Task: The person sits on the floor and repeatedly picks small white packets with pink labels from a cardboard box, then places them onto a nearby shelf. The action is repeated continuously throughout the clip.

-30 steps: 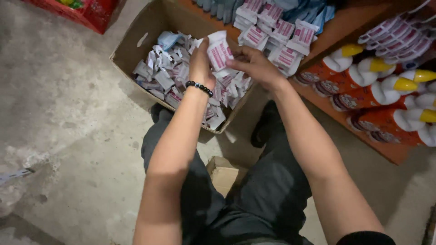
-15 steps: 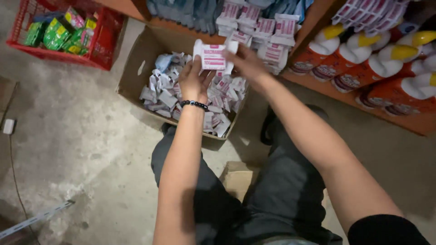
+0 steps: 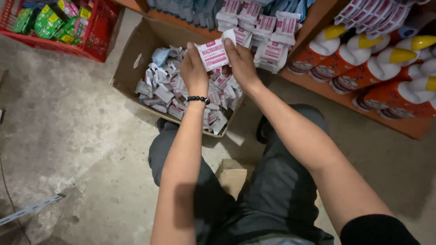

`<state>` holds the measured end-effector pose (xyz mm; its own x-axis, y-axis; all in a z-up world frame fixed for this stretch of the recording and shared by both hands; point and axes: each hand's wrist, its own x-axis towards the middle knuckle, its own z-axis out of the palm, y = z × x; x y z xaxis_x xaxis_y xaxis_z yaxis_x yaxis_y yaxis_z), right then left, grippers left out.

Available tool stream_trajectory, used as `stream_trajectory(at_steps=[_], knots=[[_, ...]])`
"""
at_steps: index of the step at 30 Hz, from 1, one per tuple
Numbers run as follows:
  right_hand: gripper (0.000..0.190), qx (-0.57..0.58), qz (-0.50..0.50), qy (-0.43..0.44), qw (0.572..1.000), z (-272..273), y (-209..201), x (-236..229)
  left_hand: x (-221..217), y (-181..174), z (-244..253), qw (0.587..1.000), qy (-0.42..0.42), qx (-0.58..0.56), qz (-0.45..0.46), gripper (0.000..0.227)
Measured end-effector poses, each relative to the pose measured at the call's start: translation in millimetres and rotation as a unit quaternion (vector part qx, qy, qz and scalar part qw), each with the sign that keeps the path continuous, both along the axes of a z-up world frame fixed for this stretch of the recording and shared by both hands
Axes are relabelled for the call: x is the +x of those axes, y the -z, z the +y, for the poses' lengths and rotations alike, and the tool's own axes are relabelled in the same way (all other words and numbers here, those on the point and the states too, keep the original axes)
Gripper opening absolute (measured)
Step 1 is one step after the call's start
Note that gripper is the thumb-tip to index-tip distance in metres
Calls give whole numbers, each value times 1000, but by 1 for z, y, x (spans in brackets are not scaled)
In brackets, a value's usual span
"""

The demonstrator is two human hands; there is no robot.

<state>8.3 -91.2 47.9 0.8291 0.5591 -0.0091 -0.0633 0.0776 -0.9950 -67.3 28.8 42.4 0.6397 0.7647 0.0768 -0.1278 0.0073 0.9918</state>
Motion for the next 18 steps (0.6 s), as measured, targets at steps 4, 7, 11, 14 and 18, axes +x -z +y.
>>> stream_trajectory(at_steps=[4, 7, 11, 14, 18], knots=[[46, 30, -15, -5, 999, 2, 0, 3, 0, -11, -2, 993, -58, 103, -4, 63], [44, 51, -16, -14, 998, 3, -4, 1, 2, -5, 1, 991, -71, 113, 15, 62], [42, 48, 23, -21, 998, 1, -10, 8, 4, -2, 9, 989, -72, 120, 46, 61], [30, 30, 43, -30, 998, -4, -9, 17, -2, -13, 14, 997, -38, 65, 29, 53], [19, -14, 36, -5, 999, -10, 0, 29, -2, -6, 22, 989, 52, -141, 3, 28]])
